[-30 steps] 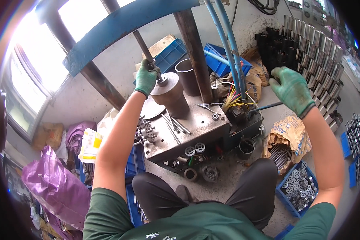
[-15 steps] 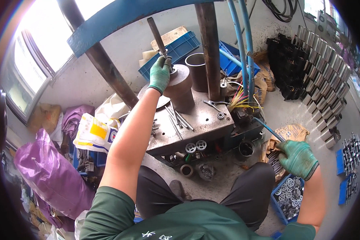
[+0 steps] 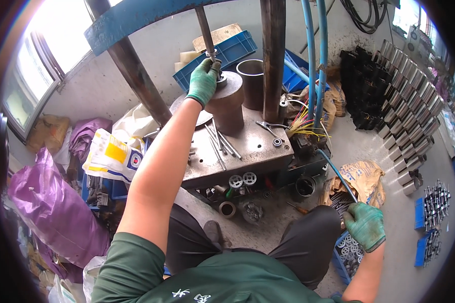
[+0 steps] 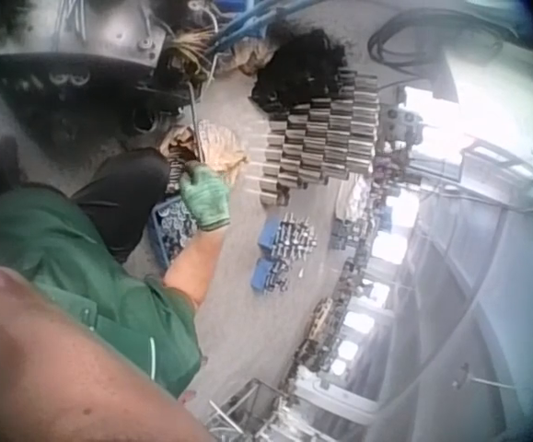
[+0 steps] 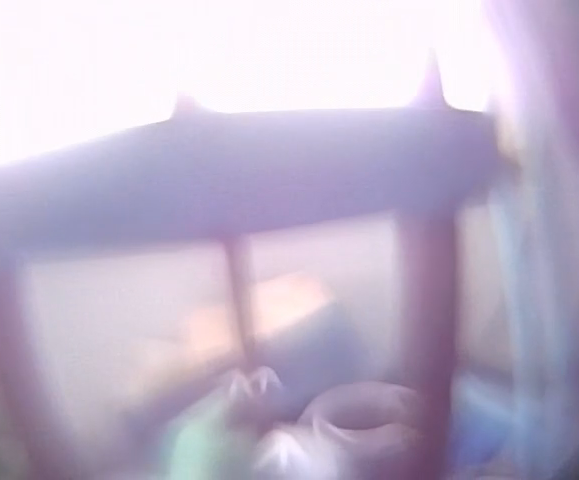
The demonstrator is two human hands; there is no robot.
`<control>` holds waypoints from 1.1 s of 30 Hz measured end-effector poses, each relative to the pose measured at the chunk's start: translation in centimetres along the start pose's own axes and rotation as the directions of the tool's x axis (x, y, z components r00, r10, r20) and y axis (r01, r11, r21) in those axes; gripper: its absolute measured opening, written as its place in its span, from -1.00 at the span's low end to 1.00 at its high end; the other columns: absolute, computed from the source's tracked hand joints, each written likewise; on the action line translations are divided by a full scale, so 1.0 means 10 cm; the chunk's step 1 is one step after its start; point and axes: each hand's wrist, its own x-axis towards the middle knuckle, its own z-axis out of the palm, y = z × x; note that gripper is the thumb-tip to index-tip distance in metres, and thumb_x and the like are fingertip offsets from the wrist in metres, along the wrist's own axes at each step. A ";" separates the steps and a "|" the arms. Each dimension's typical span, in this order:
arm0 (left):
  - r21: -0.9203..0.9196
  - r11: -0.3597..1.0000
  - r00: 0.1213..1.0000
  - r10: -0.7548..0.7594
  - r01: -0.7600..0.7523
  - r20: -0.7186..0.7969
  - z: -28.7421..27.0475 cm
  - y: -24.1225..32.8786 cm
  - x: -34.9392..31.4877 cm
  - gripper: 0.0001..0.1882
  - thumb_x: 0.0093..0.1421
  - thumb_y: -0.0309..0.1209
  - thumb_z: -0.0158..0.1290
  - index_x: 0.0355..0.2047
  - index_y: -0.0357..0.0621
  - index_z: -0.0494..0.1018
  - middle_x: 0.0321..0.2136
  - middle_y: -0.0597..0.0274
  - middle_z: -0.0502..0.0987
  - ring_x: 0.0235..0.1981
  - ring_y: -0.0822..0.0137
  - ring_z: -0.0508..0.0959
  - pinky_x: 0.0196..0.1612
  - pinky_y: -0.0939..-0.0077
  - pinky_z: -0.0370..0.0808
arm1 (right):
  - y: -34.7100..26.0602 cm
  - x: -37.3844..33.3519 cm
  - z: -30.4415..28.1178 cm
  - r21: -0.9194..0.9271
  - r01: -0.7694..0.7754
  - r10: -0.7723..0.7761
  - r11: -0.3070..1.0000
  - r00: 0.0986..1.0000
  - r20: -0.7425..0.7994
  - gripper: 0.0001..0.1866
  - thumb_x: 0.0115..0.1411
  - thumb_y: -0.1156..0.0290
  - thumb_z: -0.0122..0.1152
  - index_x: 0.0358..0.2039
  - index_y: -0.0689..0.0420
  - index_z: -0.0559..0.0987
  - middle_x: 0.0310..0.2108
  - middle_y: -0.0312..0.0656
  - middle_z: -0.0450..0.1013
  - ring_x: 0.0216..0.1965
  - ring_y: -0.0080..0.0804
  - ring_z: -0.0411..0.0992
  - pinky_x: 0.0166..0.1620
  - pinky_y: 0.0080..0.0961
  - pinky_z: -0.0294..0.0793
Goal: The person picks up metal components and uses a press machine to assemble them, inserting pins into the parts and using the press lever.
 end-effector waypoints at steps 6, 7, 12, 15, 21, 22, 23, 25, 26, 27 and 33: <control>0.006 1.000 1.000 0.006 -0.006 0.006 -0.02 0.05 -0.03 -0.72 0.45 -0.25 0.12 -0.03 -0.21 0.60 -0.30 0.00 0.70 -0.33 0.24 0.68 -0.17 0.33 0.58 | 0.00 0.02 -0.04 0.034 -0.036 0.034 0.999 0.998 0.055 -0.80 0.09 0.31 0.30 -0.48 0.19 0.69 -0.41 0.05 0.60 -0.35 0.06 0.60 -0.21 -0.11 0.59; -0.009 1.000 1.000 0.019 -0.019 0.005 -0.02 0.07 -0.04 -0.71 0.45 -0.24 0.12 -0.04 -0.21 0.60 -0.34 0.05 0.69 -0.37 0.28 0.65 -0.20 0.35 0.57 | 0.03 0.04 -0.05 0.015 -0.021 0.021 1.000 0.999 0.046 -0.80 0.09 0.31 0.30 -0.48 0.19 0.69 -0.41 0.05 0.59 -0.34 0.07 0.60 -0.21 -0.10 0.59; -0.015 0.999 0.998 -0.040 0.041 0.056 -0.05 0.19 -0.10 -0.74 0.48 -0.30 0.12 0.01 -0.21 0.58 -0.36 0.32 0.59 -0.34 0.48 0.49 -0.17 0.50 0.49 | 0.08 0.14 -0.20 -0.004 0.004 -0.004 1.000 0.994 0.111 -0.77 0.12 0.29 0.26 -0.39 0.18 0.71 -0.36 0.07 0.61 -0.31 0.08 0.61 -0.16 -0.10 0.61; -0.024 0.999 0.998 -0.036 0.037 0.054 -0.07 0.19 -0.10 -0.74 0.48 -0.30 0.12 0.01 -0.22 0.58 -0.37 0.32 0.59 -0.34 0.48 0.48 -0.17 0.51 0.48 | 0.11 0.19 -0.22 0.067 0.005 -0.012 0.998 0.995 0.096 -0.76 0.12 0.31 0.25 -0.31 0.17 0.74 -0.33 0.06 0.63 -0.28 0.06 0.63 -0.13 -0.12 0.63; -0.075 0.996 0.997 -0.049 0.054 0.064 -0.04 0.15 -0.08 -0.76 0.48 -0.31 0.12 -0.01 -0.23 0.58 -0.37 0.37 0.56 -0.34 0.51 0.44 -0.18 0.53 0.47 | 0.17 0.07 -0.15 0.053 0.040 -0.048 0.998 0.984 0.169 -0.74 0.12 0.37 0.19 -0.24 0.15 0.75 -0.24 0.04 0.65 -0.20 0.06 0.63 -0.05 -0.13 0.62; -0.071 0.996 0.997 -0.043 0.047 0.064 -0.04 0.12 -0.07 -0.76 0.48 -0.32 0.12 -0.01 -0.23 0.59 -0.36 0.37 0.56 -0.34 0.52 0.44 -0.18 0.54 0.46 | 0.17 0.07 -0.15 0.067 0.036 -0.047 0.997 0.985 0.165 -0.74 0.12 0.37 0.18 -0.24 0.14 0.75 -0.24 0.04 0.65 -0.20 0.06 0.63 -0.04 -0.13 0.62; -0.066 0.997 0.997 -0.037 0.041 0.064 -0.04 0.10 -0.06 -0.77 0.48 -0.33 0.12 -0.02 -0.23 0.59 -0.36 0.38 0.56 -0.34 0.52 0.44 -0.18 0.55 0.46 | 0.15 0.07 -0.16 0.080 0.033 -0.046 0.996 0.986 0.161 -0.73 0.13 0.38 0.17 -0.24 0.14 0.75 -0.25 0.04 0.65 -0.19 0.05 0.63 -0.04 -0.13 0.62; -0.076 0.997 0.998 -0.029 0.034 0.062 -0.04 0.06 -0.05 -0.78 0.47 -0.35 0.12 -0.03 -0.23 0.59 -0.35 0.39 0.56 -0.33 0.53 0.45 -0.17 0.57 0.47 | 0.12 0.09 -0.17 0.127 0.016 -0.035 0.992 0.989 0.144 -0.74 0.14 0.41 0.18 -0.22 0.17 0.74 -0.24 0.04 0.65 -0.18 0.05 0.63 -0.02 -0.14 0.62; -0.090 0.995 0.998 -0.029 0.034 0.058 -0.05 0.04 -0.05 -0.80 0.46 -0.37 0.13 -0.04 -0.23 0.60 -0.34 0.39 0.57 -0.33 0.53 0.47 -0.16 0.58 0.48 | 0.11 0.11 -0.18 0.147 0.021 -0.039 0.989 0.992 0.124 -0.74 0.15 0.43 0.21 -0.18 0.18 0.73 -0.22 0.05 0.65 -0.18 0.05 0.63 -0.03 -0.16 0.62; -0.098 0.994 0.998 -0.037 0.042 0.060 -0.05 0.06 -0.05 -0.80 0.46 -0.38 0.13 -0.04 -0.23 0.60 -0.33 0.38 0.58 -0.32 0.53 0.48 -0.15 0.58 0.49 | 0.13 0.15 -0.20 0.159 0.057 -0.065 0.986 0.997 0.048 -0.74 0.17 0.45 0.24 -0.14 0.19 0.71 -0.21 0.06 0.64 -0.18 0.05 0.63 -0.04 -0.18 0.61; -0.150 0.986 0.996 -0.062 0.070 0.056 -0.06 0.03 -0.03 -0.80 0.41 -0.41 0.17 -0.03 -0.22 0.60 -0.26 0.30 0.65 -0.27 0.49 0.57 -0.11 0.55 0.53 | 0.26 1.20 -0.53 0.027 0.237 -0.183 0.971 0.814 -0.552 -0.72 0.38 0.52 0.18 0.08 0.19 0.62 -0.02 0.02 0.63 -0.04 -0.11 0.64 0.05 -0.28 0.61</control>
